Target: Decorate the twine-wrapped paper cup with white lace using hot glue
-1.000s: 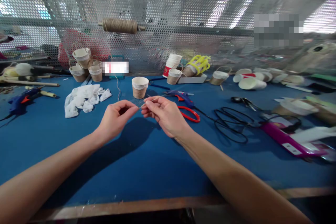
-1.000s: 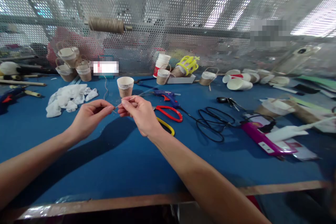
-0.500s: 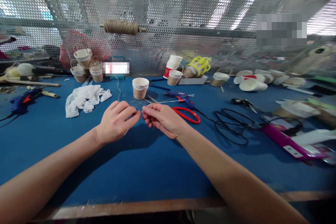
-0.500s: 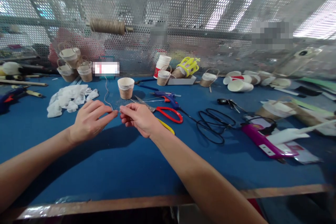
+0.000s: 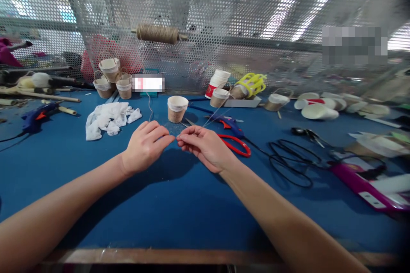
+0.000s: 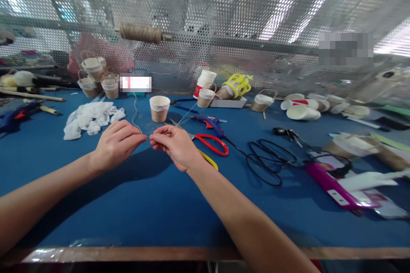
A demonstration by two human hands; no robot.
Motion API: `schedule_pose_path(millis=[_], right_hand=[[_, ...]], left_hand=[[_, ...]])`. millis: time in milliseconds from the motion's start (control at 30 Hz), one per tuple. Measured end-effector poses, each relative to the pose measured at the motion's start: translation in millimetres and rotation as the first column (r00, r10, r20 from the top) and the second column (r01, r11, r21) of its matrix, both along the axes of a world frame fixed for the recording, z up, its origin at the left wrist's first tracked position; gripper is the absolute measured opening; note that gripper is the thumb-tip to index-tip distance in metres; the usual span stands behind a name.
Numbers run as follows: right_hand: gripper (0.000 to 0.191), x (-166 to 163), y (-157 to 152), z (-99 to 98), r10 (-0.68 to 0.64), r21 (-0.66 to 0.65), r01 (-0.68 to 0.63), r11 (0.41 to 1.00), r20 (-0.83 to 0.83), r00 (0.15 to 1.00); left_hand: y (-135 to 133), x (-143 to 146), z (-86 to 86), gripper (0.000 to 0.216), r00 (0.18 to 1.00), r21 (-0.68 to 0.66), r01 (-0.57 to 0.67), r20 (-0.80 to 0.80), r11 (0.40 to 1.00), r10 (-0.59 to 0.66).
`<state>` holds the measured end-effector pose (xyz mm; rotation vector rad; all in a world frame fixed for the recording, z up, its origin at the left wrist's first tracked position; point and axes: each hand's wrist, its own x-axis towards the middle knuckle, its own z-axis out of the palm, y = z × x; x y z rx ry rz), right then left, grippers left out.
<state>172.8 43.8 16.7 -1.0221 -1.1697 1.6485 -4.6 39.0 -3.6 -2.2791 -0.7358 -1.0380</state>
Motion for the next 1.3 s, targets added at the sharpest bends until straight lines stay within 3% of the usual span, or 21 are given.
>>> schedule_pose_path(millis=[200, 367, 467, 633, 733, 900, 1100, 1167, 1200, 1233, 1300], right_hand=[[0.011, 0.4, 0.4, -2.0, -0.005, 0.015, 0.004, 1.0, 0.06, 0.998], [0.015, 1.8, -0.5, -3.3, 0.007, 0.116, -0.019, 0.993, 0.105, 0.994], [0.013, 2.1, -0.5, -2.1, 0.007, 0.072, -0.015, 0.997, 0.104, 0.995], [0.012, 2.9, 2.3, -1.3, -0.016, 0.0, 0.016, 1.0, 0.047, 0.999], [0.012, 3.4, 4.3, -2.8, -0.047, -0.011, 0.047, 0.999, 0.0, 0.999], [0.013, 2.2, 3.4, -4.4, -0.02, -0.014, 0.02, 1.0, -0.037, 0.999], [0.01, 0.0, -2.5, -0.8, -0.02, 0.055, 0.023, 0.998, -0.058, 0.998], [0.01, -1.0, -5.8, 0.9, -0.036, 0.129, 0.042, 0.991, -0.048, 0.998], [0.01, -1.5, -7.6, 1.6, -0.048, 0.179, 0.054, 0.982, -0.035, 0.998], [0.01, -2.0, -9.3, 2.1, -0.062, 0.232, 0.064, 0.971, -0.018, 0.998], [0.01, -2.4, -11.9, 2.4, -0.083, 0.332, 0.069, 0.941, 0.028, 0.996]], left_hand=[[-1.8, 3.3, -0.3, 0.021, 1.0, -0.085, -0.023, -0.012, 0.996, 0.022], [1.6, 0.3, 0.3, 0.021, 0.999, -0.108, -0.044, -0.024, 0.993, 0.042], [6.8, -6.1, 2.9, 0.023, 0.998, -0.11, -0.059, 0.002, 0.992, 0.059], [6.1, -10.2, 7.5, 0.017, 0.991, 0.061, -0.136, -0.003, 0.989, 0.136], [-0.7, -5.1, 7.1, 0.013, 0.99, 0.149, -0.105, -0.079, 0.983, 0.117], [-5.5, 4.4, 0.3, 0.021, 0.996, 0.033, 0.004, -0.086, 0.999, -0.002], [-6.5, 8.2, 0.0, 0.016, 0.971, -0.209, 0.103, 0.234, 0.972, -0.053], [-7.8, 8.5, 4.9, 0.011, 0.914, -0.401, 0.182, 0.406, 0.898, -0.004], [-8.4, 8.5, 8.1, 0.008, 0.864, -0.52, 0.251, 0.501, 0.816, 0.054], [-8.7, 8.5, 11.6, 0.007, 0.801, -0.632, 0.341, 0.583, 0.696, 0.137], [-8.7, 8.4, 18.0, 0.006, 0.654, -0.74, 0.559, 0.671, 0.374, 0.349]])
